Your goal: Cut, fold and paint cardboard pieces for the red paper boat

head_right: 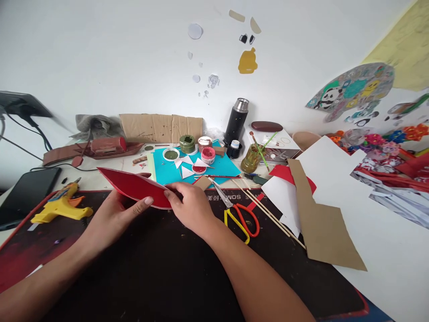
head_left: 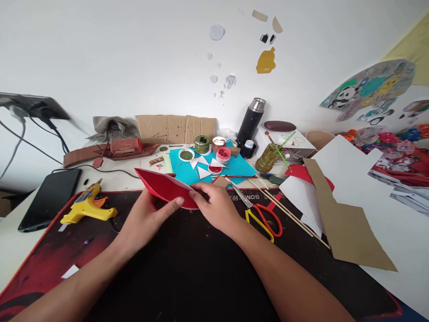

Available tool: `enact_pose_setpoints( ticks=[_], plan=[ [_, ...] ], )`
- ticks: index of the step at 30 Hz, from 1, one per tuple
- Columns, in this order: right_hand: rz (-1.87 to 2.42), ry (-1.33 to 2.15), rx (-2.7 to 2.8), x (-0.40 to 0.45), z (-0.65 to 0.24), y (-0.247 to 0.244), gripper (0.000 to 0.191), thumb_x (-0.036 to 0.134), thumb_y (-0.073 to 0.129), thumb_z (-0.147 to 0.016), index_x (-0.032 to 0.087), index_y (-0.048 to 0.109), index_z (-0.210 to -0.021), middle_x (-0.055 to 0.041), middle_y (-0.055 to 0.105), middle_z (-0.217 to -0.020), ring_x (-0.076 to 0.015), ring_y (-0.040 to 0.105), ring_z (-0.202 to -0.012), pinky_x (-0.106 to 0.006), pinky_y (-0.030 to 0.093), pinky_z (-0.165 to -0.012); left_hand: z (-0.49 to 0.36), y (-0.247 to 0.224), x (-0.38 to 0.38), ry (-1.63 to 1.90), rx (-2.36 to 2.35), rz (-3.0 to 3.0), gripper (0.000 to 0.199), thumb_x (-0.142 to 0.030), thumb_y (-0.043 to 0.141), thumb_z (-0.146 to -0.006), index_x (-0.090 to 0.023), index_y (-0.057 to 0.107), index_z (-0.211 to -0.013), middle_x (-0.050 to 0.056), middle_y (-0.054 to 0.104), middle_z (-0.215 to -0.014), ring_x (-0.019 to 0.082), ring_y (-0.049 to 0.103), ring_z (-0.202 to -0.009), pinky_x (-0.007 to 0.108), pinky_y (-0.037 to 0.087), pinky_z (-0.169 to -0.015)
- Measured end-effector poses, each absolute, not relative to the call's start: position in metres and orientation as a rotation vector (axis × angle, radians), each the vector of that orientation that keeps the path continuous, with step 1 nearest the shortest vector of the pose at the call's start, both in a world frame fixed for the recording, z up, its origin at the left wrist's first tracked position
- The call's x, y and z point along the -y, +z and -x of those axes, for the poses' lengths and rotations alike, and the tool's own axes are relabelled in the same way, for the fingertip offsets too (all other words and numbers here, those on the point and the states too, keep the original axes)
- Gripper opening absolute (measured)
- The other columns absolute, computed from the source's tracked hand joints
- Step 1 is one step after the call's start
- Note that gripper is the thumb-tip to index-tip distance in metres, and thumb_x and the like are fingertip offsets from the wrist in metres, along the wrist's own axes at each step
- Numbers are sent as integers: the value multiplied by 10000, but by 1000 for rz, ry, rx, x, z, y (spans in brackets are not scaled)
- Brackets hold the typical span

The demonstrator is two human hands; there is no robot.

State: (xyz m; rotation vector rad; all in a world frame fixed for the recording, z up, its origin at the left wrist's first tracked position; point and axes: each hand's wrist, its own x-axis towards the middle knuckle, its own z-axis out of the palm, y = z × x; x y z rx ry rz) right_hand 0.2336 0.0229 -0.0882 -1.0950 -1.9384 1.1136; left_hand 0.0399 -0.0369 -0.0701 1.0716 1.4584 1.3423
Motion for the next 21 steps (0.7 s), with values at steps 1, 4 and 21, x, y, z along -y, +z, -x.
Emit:
enact_pose_setpoints(
  ticks=[1, 4, 21],
  plan=[
    [1095, 1114, 1934, -23, -234, -88, 209, 349, 672, -1097, 269, 839, -1193, -65, 874, -1191, -283, 812, -1081, -400, 584, -907, -39, -72, 37, 1357, -1455, -1044, 608, -605, 1033, -668, -248, 804, -1103, 90, 855, -1083, 362, 781, -1037, 403, 627, -877],
    [1106, 1102, 1913, -23, -234, -88, 184, 345, 696, -1077, 270, 832, -1176, -62, 874, -1153, -280, 810, -1054, -394, 583, -880, -37, -80, 36, 1412, -1380, -951, 632, -588, 1030, -692, -231, 778, -1149, 96, 846, -1136, 357, 781, -1092, 406, 624, -919],
    [996, 1349, 1794, -19, -233, -90, 361, 507, 788, -1010, 258, 802, -1271, -72, 848, -1159, -261, 789, -1047, -383, 605, -874, -38, -77, 29, 1547, -1269, -681, 463, -340, 1031, -648, -214, 779, -1016, 51, 859, -995, 279, 784, -932, 370, 624, -853]
  ],
)
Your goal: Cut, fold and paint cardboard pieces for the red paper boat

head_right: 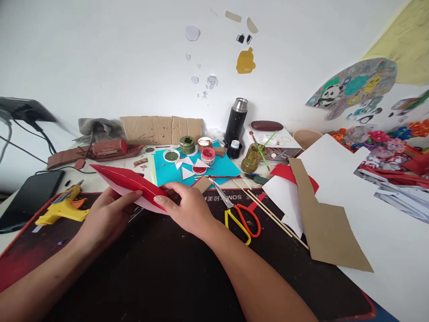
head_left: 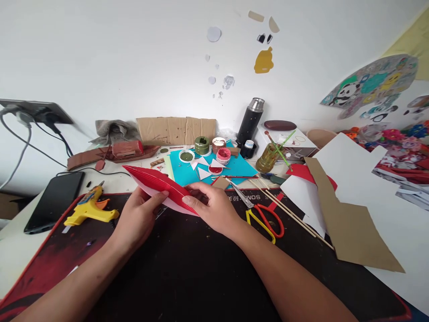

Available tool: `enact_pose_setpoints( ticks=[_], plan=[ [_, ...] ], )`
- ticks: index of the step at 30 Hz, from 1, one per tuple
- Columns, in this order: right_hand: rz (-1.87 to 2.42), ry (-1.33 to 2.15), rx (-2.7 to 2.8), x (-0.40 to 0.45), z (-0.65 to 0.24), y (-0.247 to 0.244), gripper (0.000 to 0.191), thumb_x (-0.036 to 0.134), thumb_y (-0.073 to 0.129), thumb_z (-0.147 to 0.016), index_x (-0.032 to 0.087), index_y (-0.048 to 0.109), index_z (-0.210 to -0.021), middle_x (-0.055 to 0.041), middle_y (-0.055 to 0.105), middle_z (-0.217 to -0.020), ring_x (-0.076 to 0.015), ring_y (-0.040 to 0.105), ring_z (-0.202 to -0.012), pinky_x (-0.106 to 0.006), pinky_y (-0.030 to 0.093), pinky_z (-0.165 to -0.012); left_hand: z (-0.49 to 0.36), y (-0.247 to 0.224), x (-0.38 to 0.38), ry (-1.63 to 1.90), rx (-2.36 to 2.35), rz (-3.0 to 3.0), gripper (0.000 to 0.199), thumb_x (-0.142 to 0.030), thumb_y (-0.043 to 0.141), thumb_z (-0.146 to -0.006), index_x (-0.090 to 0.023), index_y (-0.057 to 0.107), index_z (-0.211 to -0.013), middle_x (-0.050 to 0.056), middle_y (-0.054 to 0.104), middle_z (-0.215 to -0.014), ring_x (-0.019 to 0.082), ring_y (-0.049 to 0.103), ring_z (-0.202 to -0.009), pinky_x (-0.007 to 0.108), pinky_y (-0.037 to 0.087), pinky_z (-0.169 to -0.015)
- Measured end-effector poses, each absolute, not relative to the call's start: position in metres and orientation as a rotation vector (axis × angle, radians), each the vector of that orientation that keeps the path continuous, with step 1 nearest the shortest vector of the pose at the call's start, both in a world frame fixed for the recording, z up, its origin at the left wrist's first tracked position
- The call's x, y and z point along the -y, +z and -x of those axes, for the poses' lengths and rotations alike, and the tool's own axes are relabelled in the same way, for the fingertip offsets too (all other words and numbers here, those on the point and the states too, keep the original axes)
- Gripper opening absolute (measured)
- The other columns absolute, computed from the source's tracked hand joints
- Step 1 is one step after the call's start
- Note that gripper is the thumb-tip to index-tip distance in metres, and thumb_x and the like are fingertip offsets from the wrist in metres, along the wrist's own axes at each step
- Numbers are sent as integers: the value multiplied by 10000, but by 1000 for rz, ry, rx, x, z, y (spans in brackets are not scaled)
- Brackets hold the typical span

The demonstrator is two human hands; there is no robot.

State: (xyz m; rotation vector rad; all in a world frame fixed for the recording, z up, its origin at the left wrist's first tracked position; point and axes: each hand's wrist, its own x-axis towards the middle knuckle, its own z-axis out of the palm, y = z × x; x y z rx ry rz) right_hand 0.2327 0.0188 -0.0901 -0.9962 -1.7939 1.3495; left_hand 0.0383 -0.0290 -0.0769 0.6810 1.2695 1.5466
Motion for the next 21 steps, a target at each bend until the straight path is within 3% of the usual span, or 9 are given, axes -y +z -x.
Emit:
enact_pose_setpoints(
  ticks=[4, 10, 13, 16, 21],
  plan=[
    [993, 1358, 1778, -19, -233, -89, 353, 506, 781, -1016, 249, 803, -1258, -72, 848, -1152, -257, 787, -1037, -387, 601, -881, -39, -75, 30, 1542, -1262, -686, 483, -354, 1047, -641, -209, 780, -1017, 47, 856, -989, 264, 785, -935, 348, 628, -849],
    [953, 1405, 1735, -20, -234, -92, 415, 571, 754, -1030, 254, 781, -1298, -80, 827, -1131, -264, 784, -1028, -374, 625, -841, -39, -78, 28, 1514, -1220, -758, 505, -447, 1014, -752, -214, 773, -1129, 76, 855, -1097, 302, 810, -1009, 387, 659, -853],
    [958, 1425, 1732, -22, -234, -95, 436, 557, 755, -1030, 264, 769, -1352, -70, 811, -1068, -230, 782, -874, -337, 618, -725, -37, -82, 27, 1520, -1165, -786, 522, -476, 1015, -765, -218, 774, -1149, 89, 852, -1137, 309, 816, -1034, 399, 677, -867],
    [959, 1501, 1685, -26, -235, -96, 416, 537, 711, -1049, 240, 782, -1332, -22, 762, -867, -168, 722, -647, -292, 575, -607, -32, -81, 27, 1508, -1091, -825, 570, -540, 1012, -758, -219, 778, -1167, 114, 844, -1196, 338, 807, -1108, 433, 683, -925],
    [943, 1660, 1631, -35, -242, -90, 490, 658, 690, -1015, 180, 793, -1049, -8, 725, -698, -105, 572, -459, -232, 418, -439, -17, -69, 26, 1437, -1020, -862, 771, -593, 1014, -731, -238, 755, -1364, 149, 809, -1344, 389, 750, -1272, 497, 650, -1055]
  ],
)
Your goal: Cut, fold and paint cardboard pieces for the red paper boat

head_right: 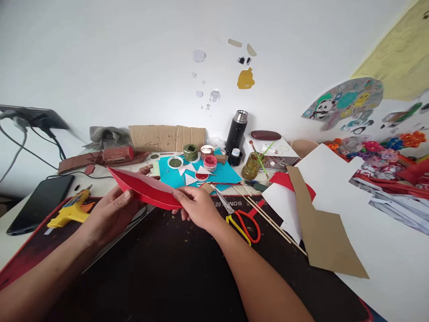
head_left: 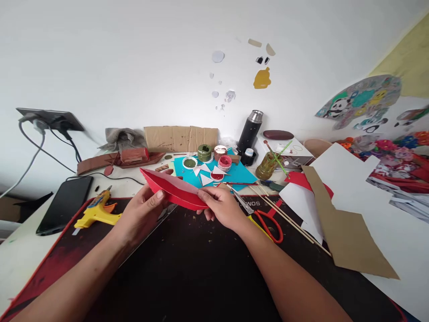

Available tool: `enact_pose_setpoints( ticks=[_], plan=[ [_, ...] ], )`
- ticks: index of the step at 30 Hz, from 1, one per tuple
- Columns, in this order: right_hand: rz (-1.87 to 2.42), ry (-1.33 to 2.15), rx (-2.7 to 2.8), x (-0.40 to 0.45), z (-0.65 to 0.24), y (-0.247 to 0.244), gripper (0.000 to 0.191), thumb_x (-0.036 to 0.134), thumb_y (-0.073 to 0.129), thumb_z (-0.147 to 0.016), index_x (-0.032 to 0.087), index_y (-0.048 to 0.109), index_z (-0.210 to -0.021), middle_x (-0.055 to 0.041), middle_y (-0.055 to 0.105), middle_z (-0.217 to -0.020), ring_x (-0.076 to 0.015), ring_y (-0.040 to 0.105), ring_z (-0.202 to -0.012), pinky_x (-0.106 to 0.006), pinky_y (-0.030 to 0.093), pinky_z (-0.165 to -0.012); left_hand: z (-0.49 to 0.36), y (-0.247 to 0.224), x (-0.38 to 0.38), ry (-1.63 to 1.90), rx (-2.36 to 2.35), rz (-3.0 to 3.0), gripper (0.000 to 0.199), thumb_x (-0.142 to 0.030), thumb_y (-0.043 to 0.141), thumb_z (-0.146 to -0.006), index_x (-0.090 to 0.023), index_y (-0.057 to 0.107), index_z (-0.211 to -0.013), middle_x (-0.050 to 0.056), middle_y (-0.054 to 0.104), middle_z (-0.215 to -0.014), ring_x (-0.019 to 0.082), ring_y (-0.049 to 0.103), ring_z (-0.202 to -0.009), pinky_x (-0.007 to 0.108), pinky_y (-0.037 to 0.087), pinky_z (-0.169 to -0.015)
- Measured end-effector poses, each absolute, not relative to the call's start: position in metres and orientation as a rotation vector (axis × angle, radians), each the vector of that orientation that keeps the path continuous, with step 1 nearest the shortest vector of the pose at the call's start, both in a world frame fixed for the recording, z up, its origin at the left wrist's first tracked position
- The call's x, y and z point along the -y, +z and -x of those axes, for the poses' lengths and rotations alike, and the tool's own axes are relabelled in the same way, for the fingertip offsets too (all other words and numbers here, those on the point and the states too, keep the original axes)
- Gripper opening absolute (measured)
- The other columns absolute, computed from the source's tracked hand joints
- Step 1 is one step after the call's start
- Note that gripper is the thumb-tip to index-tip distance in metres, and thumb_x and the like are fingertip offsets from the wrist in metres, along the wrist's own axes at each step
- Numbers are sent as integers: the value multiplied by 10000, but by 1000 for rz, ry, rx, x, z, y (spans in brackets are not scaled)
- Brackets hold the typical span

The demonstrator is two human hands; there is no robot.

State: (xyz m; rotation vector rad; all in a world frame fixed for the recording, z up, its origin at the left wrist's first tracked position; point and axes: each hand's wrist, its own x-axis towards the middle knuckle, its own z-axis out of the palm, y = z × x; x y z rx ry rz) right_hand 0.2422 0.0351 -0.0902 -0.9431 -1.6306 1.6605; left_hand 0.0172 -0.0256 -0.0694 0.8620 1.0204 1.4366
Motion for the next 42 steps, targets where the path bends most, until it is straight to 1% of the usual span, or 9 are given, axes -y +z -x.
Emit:
enact_pose_setpoints(
  ticks=[4, 8, 11, 15, 22, 28, 31, 36, 42],
  plan=[
    [956, 1753, 1608, -38, -246, -89, 541, 721, 748, -954, 192, 708, -851, -6, 704, -618, -92, 522, -406, -224, 346, -395, -10, -62, 25, 1381, -1030, -906, 813, -544, 1045, -686, -242, 768, -1389, 175, 806, -1359, 423, 736, -1295, 520, 636, -1073],
    [953, 1846, 1498, -41, -246, -91, 616, 805, 778, -886, 196, 692, -839, -10, 702, -590, -98, 512, -382, -226, 284, -370, -11, -64, 25, 1384, -1054, -941, 660, -516, 1065, -662, -217, 835, -1204, 160, 838, -1269, 410, 752, -1268, 489, 646, -1051],
    [924, 1873, 1349, -45, -247, -93, 647, 838, 767, -877, 195, 694, -900, -43, 760, -680, -125, 604, -435, -227, 333, -395, -13, -67, 22, 1474, -1021, -881, 570, -517, 1055, -684, -209, 840, -1114, 145, 855, -1192, 394, 784, -1207, 511, 660, -1034],
    [882, 1851, 1199, -50, -248, -94, 644, 823, 813, -853, 203, 641, -875, -58, 792, -805, -143, 679, -510, -230, 401, -424, -14, -70, 17, 1587, -1015, -769, 559, -521, 1041, -712, -231, 817, -1133, 110, 859, -1168, 366, 801, -1168, 538, 674, -1019],
    [881, 1805, 1125, -50, -245, -97, 630, 777, 908, -770, 207, 701, -938, -36, 781, -766, -148, 683, -525, -229, 404, -439, -24, -76, 21, 1537, -1023, -730, 549, -503, 1023, -749, -206, 819, -1163, 132, 840, -1249, 359, 797, -1185, 495, 682, -1010],
    [932, 1722, 1048, -55, -249, -93, 616, 766, 929, -739, 203, 711, -857, -20, 743, -679, -146, 653, -507, -240, 401, -439, -14, -74, 16, 1548, -970, -722, 490, -651, 901, -850, -238, 850, -1108, 94, 787, -1409, 335, 689, -1329, 413, 702, -913],
    [917, 1705, 1078, -56, -251, -91, 612, 767, 932, -730, 208, 700, -823, -13, 729, -658, -146, 649, -507, -241, 402, -438, -6, -72, 12, 1574, -1036, -719, 488, -627, 941, -805, -229, 869, -1079, 80, 800, -1347, 298, 702, -1247, 340, 696, -817],
    [918, 1685, 1099, -56, -252, -91, 623, 785, 924, -729, 211, 694, -801, -9, 715, -642, -143, 640, -503, -239, 402, -436, -6, -71, 11, 1576, -1083, -693, 526, -578, 1024, -706, -159, 889, -994, 95, 842, -1089, 248, 756, -1014, 311, 685, -809],
    [901, 1663, 1034, -57, -252, -88, 658, 833, 890, -744, 212, 683, -811, 2, 704, -653, -134, 632, -501, -235, 404, -436, -9, -75, 11, 1594, -1118, -689, 533, -543, 1061, -671, -146, 896, -987, 105, 856, -1184, 204, 756, -1000, 248, 680, -800]
  ],
)
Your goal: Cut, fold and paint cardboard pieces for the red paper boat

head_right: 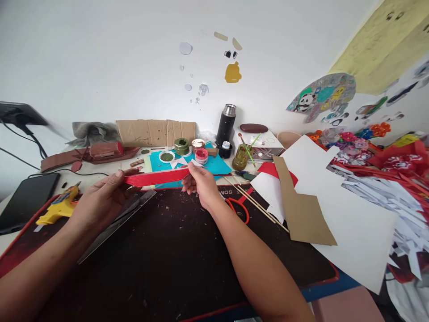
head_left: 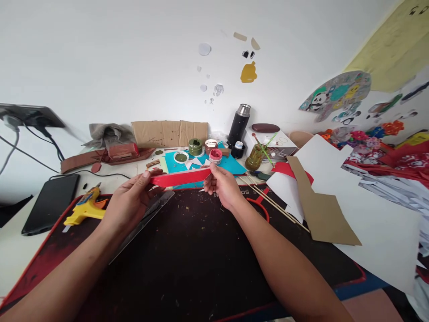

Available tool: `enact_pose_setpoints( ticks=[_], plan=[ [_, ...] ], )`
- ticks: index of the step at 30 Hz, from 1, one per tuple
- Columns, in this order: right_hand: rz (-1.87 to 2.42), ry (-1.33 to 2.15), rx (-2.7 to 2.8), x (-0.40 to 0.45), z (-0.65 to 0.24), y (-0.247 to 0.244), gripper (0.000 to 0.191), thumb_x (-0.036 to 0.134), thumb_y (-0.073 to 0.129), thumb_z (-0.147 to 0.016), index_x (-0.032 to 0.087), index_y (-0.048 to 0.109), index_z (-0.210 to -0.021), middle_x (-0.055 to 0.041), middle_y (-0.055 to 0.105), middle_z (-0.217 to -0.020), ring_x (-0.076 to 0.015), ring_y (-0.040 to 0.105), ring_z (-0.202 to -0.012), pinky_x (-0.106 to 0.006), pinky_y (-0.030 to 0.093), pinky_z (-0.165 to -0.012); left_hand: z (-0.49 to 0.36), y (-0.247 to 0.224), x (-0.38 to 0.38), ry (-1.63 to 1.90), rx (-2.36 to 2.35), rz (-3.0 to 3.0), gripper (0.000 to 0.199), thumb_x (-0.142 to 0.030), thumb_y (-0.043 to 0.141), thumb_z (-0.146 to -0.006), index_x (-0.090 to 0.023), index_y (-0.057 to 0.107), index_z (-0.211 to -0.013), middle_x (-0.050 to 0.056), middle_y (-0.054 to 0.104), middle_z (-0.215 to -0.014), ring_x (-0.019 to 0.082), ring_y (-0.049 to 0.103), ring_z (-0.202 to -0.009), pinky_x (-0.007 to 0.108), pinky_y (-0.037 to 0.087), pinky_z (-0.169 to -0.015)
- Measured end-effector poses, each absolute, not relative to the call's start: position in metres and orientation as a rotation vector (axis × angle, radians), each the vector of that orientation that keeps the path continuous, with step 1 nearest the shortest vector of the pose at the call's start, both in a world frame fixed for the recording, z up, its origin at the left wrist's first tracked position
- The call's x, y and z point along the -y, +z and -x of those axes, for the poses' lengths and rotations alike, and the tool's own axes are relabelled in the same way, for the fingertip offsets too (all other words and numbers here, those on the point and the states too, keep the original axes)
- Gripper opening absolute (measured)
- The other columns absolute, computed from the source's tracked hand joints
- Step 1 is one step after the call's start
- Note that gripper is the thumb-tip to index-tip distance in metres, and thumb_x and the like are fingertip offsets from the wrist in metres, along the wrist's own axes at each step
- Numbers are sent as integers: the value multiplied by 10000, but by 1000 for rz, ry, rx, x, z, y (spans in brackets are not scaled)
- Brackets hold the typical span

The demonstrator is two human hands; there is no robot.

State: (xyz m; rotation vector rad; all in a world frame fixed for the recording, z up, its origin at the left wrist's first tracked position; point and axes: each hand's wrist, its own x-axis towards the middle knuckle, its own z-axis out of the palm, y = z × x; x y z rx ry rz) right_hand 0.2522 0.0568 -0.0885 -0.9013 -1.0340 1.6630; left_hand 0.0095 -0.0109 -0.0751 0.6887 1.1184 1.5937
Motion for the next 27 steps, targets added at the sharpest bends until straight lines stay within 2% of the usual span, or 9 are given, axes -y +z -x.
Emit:
enact_pose_setpoints(
  ticks=[3, 6, 11, 13, 16, 19, 22, 24, 27],
  plan=[
    [897, 1677, 1015, -56, -251, -88, 679, 857, 865, -754, 212, 656, -783, -9, 710, -667, -132, 626, -498, -238, 400, -436, -10, -77, 11, 1633, -1128, -699, 437, -523, 1026, -750, -159, 893, -952, 93, 851, -1249, 185, 745, -1010, 220, 668, -791],
    [909, 1698, 1003, -54, -249, -89, 668, 833, 889, -743, 213, 644, -788, -16, 722, -679, -137, 632, -508, -241, 399, -445, -13, -75, 15, 1633, -1131, -720, 404, -509, 1000, -796, -163, 898, -979, 92, 862, -1215, 213, 757, -1039, 250, 673, -814],
    [918, 1728, 977, -54, -249, -90, 656, 817, 896, -740, 211, 646, -762, -5, 692, -655, -136, 616, -517, -250, 389, -461, -18, -68, 22, 1572, -1094, -783, 390, -535, 972, -821, -169, 899, -935, 103, 868, -1209, 198, 759, -894, 321, 687, -861],
    [917, 1724, 963, -56, -250, -89, 650, 816, 890, -754, 213, 647, -750, -3, 680, -650, -135, 604, -517, -255, 385, -466, -18, -66, 22, 1571, -1059, -786, 449, -614, 934, -837, -176, 893, -926, 120, 855, -1261, 231, 762, -963, 346, 693, -868],
    [902, 1737, 925, -58, -253, -87, 642, 817, 874, -786, 216, 654, -740, -6, 665, -643, -140, 583, -513, -266, 382, -468, -16, -65, 20, 1587, -1000, -824, 491, -717, 894, -824, -242, 890, -949, 89, 803, -1415, 313, 727, -1208, 386, 700, -866],
    [877, 1759, 905, -58, -254, -86, 648, 816, 869, -790, 208, 660, -713, -3, 640, -620, -139, 565, -511, -270, 378, -465, -14, -67, 21, 1517, -1048, -919, 482, -594, 994, -752, -294, 889, -1115, 65, 729, -1550, 325, 717, -1276, 390, 688, -937],
    [868, 1788, 954, -55, -251, -87, 673, 838, 827, -814, 201, 651, -690, -2, 628, -607, -135, 567, -504, -266, 370, -461, -13, -72, 25, 1390, -1103, -987, 592, -476, 1033, -719, -285, 859, -1252, 112, 796, -1432, 342, 754, -1250, 410, 662, -1024],
    [870, 1802, 980, -54, -249, -88, 693, 863, 789, -835, 199, 648, -692, -3, 634, -609, -131, 569, -494, -262, 360, -455, -12, -74, 28, 1328, -1106, -1028, 589, -484, 1025, -725, -277, 857, -1250, 129, 833, -1346, 368, 761, -1256, 435, 652, -1049],
    [869, 1815, 976, -53, -247, -90, 706, 882, 765, -848, 201, 649, -703, -6, 646, -613, -130, 579, -488, -255, 354, -447, -12, -71, 31, 1310, -1167, -1144, 579, -504, 1029, -706, -289, 870, -1220, 132, 821, -1380, 417, 704, -1363, 471, 622, -1105]
  ],
)
